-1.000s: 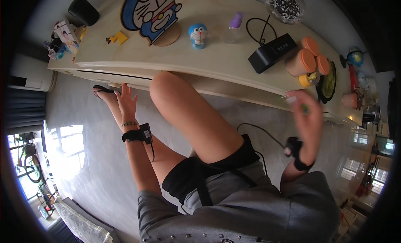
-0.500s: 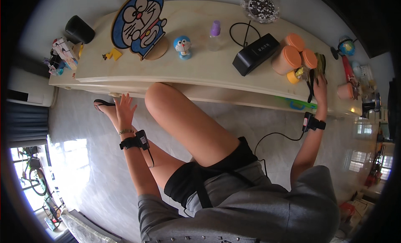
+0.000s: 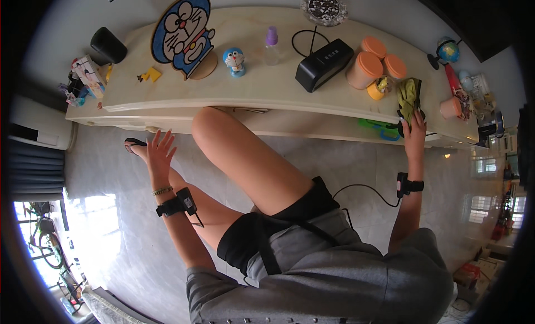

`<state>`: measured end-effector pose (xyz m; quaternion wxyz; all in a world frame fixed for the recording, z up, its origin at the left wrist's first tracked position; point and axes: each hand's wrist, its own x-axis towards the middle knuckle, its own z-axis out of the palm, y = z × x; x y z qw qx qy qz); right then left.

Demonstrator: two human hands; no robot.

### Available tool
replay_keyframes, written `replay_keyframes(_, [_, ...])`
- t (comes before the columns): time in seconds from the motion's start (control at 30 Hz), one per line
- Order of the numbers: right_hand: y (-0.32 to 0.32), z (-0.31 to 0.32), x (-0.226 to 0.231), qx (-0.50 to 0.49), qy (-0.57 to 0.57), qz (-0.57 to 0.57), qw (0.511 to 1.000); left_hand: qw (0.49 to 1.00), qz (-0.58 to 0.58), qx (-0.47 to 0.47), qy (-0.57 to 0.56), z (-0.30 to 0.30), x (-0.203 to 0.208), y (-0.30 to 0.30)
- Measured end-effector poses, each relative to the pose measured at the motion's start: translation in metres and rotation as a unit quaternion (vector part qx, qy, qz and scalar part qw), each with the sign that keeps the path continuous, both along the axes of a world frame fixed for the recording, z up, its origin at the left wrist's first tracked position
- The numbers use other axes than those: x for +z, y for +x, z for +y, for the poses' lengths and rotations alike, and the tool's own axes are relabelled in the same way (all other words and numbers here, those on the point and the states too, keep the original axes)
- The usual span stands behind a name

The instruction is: Assembling a Pikachu toy by attaching its tail and other parts while seated at a desk.

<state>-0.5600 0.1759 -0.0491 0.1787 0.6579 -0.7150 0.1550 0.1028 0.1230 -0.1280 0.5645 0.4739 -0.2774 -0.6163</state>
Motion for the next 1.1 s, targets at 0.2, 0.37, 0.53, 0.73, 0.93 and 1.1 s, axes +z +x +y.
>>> replay_keyframes(0.2, [0.061, 0.025, 0.094, -0.096, 0.026, -0.293, 0.951, 0.976, -0.194, 0.015, -0.094, 0.045, 0.097, -0.044])
replay_keyframes(0.37, [0.142, 0.060, 0.098, 0.053, -0.086, -0.745, 0.660, 0.934, -0.301, -0.031, -0.190, 0.097, 0.170, -0.118])
replay_keyframes(0.53, [0.210, 0.066, 0.073, 0.384, 0.163, -0.870, 0.262, 0.911, -0.222, -0.158, -0.309, 0.132, 0.184, -0.200])
replay_keyframes(0.73, [0.240, 0.067, 0.063, 0.349, 0.249, -0.809, 0.402, 0.942, -0.279, -0.114, -0.148, 0.160, 0.176, -0.195])
replay_keyframes(0.93, [0.254, 0.052, 0.068, 0.245, 0.286, -0.895, 0.239, 0.881, -0.360, 0.153, -0.266, 0.177, 0.138, -0.180])
replay_keyframes(1.1, [0.234, 0.049, 0.090, 0.202, 0.261, -0.903, 0.274, 0.952, -0.215, -0.032, -0.216, 0.171, 0.165, -0.160])
